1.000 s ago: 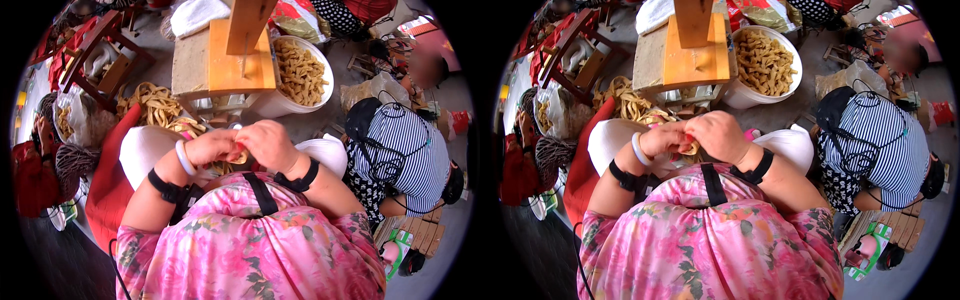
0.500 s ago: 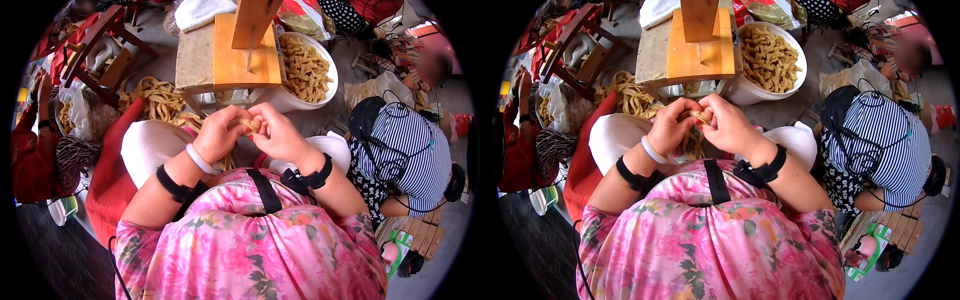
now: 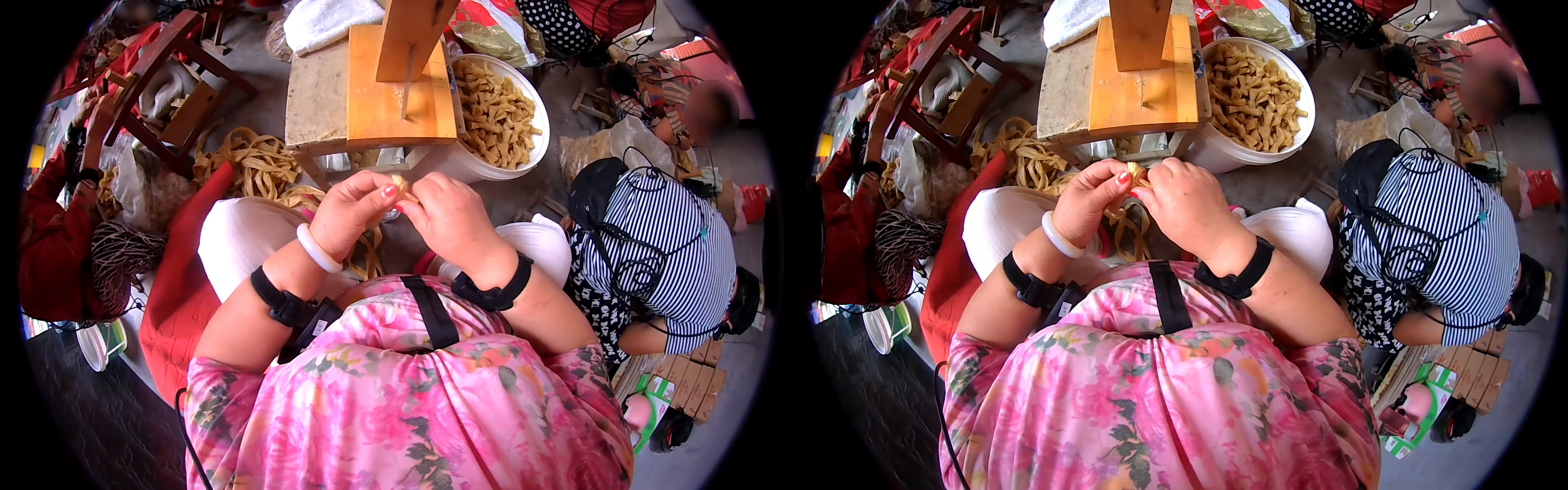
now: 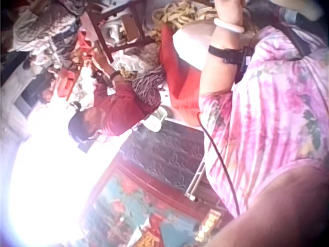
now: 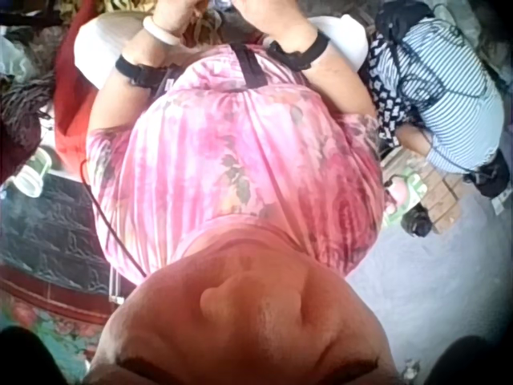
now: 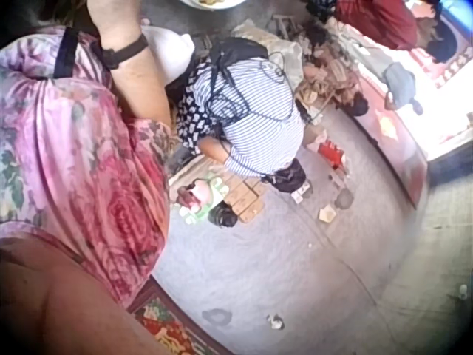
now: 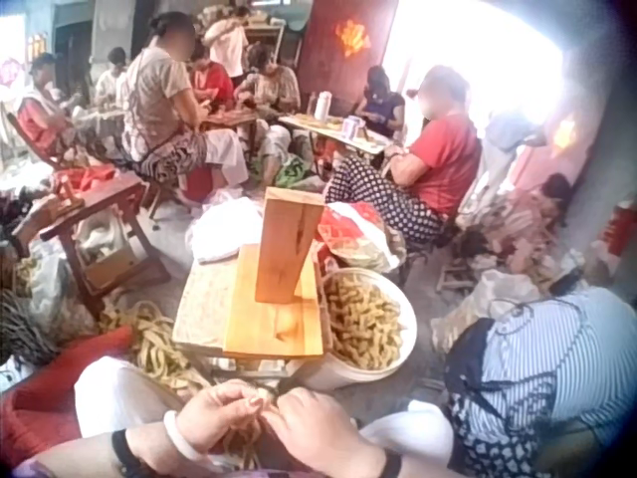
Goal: The person folds strips of dried material by hand, occasionally utilizing a wooden jig to hold the material, and places the finished products into a bucket.
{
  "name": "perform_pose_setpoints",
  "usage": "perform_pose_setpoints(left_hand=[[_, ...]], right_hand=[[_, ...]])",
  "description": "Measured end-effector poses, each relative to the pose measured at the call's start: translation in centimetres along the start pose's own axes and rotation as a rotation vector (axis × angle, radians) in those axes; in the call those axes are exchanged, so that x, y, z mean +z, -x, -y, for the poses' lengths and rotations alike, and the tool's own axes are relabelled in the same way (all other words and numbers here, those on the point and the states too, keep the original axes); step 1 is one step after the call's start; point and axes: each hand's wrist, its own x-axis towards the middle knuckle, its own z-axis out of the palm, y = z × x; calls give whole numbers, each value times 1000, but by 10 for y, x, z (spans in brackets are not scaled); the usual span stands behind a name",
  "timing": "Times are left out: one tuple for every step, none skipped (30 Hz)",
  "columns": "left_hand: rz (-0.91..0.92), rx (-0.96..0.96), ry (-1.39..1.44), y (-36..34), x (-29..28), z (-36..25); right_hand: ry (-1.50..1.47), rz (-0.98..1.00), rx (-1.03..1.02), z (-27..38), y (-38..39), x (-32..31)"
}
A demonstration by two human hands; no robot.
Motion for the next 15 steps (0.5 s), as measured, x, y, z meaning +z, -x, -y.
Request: perform_pose_setpoints(left_hand=[[-31,-12,-24,1,2,-1],[-34,8,-80,0,2,-1],[-38,29,-136,0,3,0],[-41,49,-191,-1,4,0],[-80,132,-258,-3,4,0],[-115,209,-323,-6,2,2],[-149,287,-388,-10,0,2],[-143,276,-394,-13,-7,-2],[-157,286,-467,-11,-7,-3],[-170,297,-541,-8,-6,-5],[-188,308,-613,-5,-6,-6],[-185,317,-643,-5,-8,-6],[-186,311,-676,-4,-7,-6],[-181,303,-710,-3,-2,-7],[-176,296,-745,-2,2,-7]], right_hand=[[115,37,-8,0,0,0],[92,40,-43,0,0,0],[70,42,-79,-1,0,0],[47,45,-115,-2,0,0],[-34,106,-184,0,-1,-3],[-115,168,-247,7,-1,-9],[-196,230,-309,14,-2,-17],[-212,293,-258,22,-3,-27],[-275,269,-184,17,-1,-25],[-337,245,-110,9,3,-21],[-401,223,-39,2,4,-19],[-398,237,76,-3,4,-25],[-523,143,117,-5,5,-25],[-514,121,136,2,3,-26],[-506,98,155,12,-1,-26]])
